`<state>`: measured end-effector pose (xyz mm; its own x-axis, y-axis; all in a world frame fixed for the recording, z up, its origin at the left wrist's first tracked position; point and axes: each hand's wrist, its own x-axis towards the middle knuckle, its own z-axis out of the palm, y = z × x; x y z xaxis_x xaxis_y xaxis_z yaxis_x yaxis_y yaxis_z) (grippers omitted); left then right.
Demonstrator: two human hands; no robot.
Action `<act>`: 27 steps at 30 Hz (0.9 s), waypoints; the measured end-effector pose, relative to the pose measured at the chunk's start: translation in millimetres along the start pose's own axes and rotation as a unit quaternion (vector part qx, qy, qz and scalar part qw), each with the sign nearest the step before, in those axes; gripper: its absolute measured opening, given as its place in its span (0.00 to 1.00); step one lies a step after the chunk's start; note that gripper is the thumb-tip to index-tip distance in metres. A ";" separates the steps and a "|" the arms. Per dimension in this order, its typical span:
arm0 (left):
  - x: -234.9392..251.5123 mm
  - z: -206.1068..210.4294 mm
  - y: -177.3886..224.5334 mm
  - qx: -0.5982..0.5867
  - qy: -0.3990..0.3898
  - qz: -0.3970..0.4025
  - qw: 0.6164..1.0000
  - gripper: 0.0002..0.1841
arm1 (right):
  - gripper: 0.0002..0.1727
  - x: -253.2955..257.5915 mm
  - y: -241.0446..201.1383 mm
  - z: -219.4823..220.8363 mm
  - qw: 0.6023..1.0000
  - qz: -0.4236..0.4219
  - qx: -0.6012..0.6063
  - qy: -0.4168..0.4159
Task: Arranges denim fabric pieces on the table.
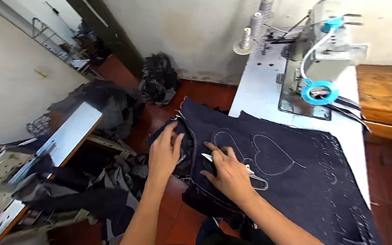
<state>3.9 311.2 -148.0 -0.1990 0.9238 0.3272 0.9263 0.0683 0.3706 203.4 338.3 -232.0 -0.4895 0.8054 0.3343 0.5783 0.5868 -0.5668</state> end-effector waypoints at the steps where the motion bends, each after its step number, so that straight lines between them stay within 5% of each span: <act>1: -29.5 7.2 -22.1 0.014 0.101 0.053 0.993 0.19 | 0.29 -0.8 2.8 -1.6 1.000 -0.001 -0.016 0.001; 3: -96.3 39.3 -63.3 0.031 0.128 0.046 0.990 0.28 | 0.29 -4.1 5.7 -4.9 0.999 -0.016 -0.047 0.015; 6: -152.0 94.1 -102.3 -0.110 -0.129 -0.145 0.975 0.41 | 0.28 -5.8 6.3 -5.3 0.995 -0.043 -0.089 0.024; 8: -161.6 125.4 -119.4 -0.232 -0.135 -0.147 0.952 0.30 | 0.27 -7.1 1.4 -4.4 0.991 -0.050 -0.119 0.020; 11: -166.8 117.0 -118.9 -0.194 -0.173 -0.086 0.962 0.17 | 0.28 -8.1 -8.4 -6.9 0.983 -0.058 -0.170 0.023; 17: -184.5 48.5 -114.5 -0.112 0.080 0.135 0.981 0.26 | 0.37 -35.0 -66.2 -28.2 0.958 -0.004 -0.281 0.055; 21: -174.6 29.4 -115.8 -0.108 0.085 0.181 0.974 0.25 | 0.04 -71.7 -117.7 -10.5 0.938 0.070 -0.336 -0.054; 27: -184.9 25.7 -109.0 -0.120 0.063 0.194 0.972 0.26 | 0.03 -70.6 -123.3 38.8 0.914 -0.008 -0.406 0.008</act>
<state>-52.1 142.5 -271.3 0.0987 0.8084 0.5803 0.8413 -0.3792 0.3852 141.3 205.8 -214.9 -0.4959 0.7933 0.3532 0.8682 0.4621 0.1810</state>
